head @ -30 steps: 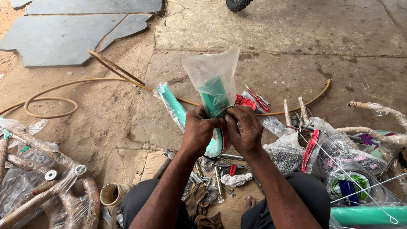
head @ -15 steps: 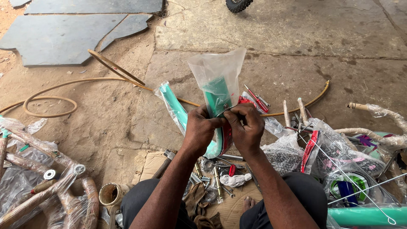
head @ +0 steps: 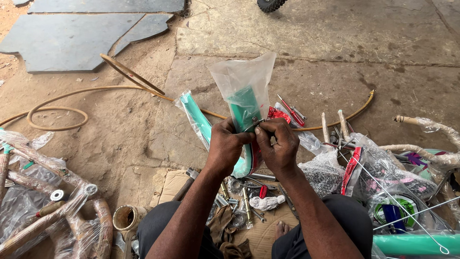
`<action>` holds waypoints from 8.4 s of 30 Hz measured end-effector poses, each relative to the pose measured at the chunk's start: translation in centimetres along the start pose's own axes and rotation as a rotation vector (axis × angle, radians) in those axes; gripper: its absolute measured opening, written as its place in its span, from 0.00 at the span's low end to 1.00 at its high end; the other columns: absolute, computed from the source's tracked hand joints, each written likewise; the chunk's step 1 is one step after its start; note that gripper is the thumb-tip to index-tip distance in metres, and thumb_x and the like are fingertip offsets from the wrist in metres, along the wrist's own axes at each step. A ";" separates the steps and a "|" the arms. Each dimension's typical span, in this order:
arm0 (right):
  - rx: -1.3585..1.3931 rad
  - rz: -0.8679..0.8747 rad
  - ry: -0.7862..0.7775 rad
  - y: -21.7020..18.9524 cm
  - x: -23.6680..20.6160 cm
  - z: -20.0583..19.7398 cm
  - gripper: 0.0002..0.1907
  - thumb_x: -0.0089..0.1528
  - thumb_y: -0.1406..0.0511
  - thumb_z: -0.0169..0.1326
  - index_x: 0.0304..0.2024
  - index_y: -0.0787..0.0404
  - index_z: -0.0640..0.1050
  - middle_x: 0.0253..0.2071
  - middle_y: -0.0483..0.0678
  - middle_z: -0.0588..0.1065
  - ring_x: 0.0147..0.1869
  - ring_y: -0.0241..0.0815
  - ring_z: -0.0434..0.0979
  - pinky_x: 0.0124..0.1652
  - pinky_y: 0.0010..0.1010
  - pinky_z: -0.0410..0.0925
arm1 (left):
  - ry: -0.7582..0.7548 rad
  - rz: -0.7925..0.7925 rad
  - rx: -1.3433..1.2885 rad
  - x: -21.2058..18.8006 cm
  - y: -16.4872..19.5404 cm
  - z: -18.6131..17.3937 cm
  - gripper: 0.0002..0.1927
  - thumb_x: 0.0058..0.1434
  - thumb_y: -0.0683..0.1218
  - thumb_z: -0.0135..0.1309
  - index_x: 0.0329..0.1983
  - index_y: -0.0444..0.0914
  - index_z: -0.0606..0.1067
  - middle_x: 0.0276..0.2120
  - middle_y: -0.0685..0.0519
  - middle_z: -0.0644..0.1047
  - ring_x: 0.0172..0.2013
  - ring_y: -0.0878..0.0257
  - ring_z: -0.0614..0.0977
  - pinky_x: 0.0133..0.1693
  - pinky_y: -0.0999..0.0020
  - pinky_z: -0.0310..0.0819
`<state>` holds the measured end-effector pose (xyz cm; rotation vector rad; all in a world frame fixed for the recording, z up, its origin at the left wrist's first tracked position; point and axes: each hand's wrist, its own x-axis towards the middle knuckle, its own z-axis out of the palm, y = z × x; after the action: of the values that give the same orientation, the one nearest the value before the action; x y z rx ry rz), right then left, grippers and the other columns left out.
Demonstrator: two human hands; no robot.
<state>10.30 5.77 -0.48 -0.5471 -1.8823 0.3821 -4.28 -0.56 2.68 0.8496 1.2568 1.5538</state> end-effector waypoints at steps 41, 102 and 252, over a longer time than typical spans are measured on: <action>0.095 0.099 0.045 -0.8 0.6 -0.1 0.07 0.64 0.71 0.64 0.41 0.64 0.77 0.38 0.48 0.77 0.38 0.41 0.78 0.36 0.32 0.72 | 0.024 0.003 -0.004 0.0 -0.6 0.1 0.12 0.53 0.33 0.62 0.42 0.28 0.80 0.37 0.48 0.84 0.36 0.64 0.84 0.46 0.67 0.80; -0.103 -0.077 -0.029 -1.0 0.7 -0.2 0.10 0.67 0.67 0.60 0.43 0.66 0.73 0.38 0.52 0.74 0.40 0.43 0.78 0.35 0.35 0.73 | -0.001 -0.017 -0.123 -0.1 -0.6 -0.1 0.11 0.52 0.33 0.61 0.40 0.30 0.80 0.36 0.50 0.84 0.35 0.65 0.84 0.46 0.67 0.80; -0.748 0.976 -0.386 38.6 -6.5 0.0 0.20 0.62 0.59 0.64 0.48 0.69 0.79 0.49 0.66 0.77 0.55 0.65 0.78 0.53 0.54 0.70 | 0.205 0.081 0.147 -3.4 3.2 -4.4 0.23 0.47 0.32 0.64 0.50 0.27 0.78 0.39 0.42 0.86 0.38 0.53 0.90 0.42 0.56 0.89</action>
<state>19.70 34.79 -25.07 -2.0385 -1.9744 0.4051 -7.97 -5.34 4.88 0.8592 1.5154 1.6621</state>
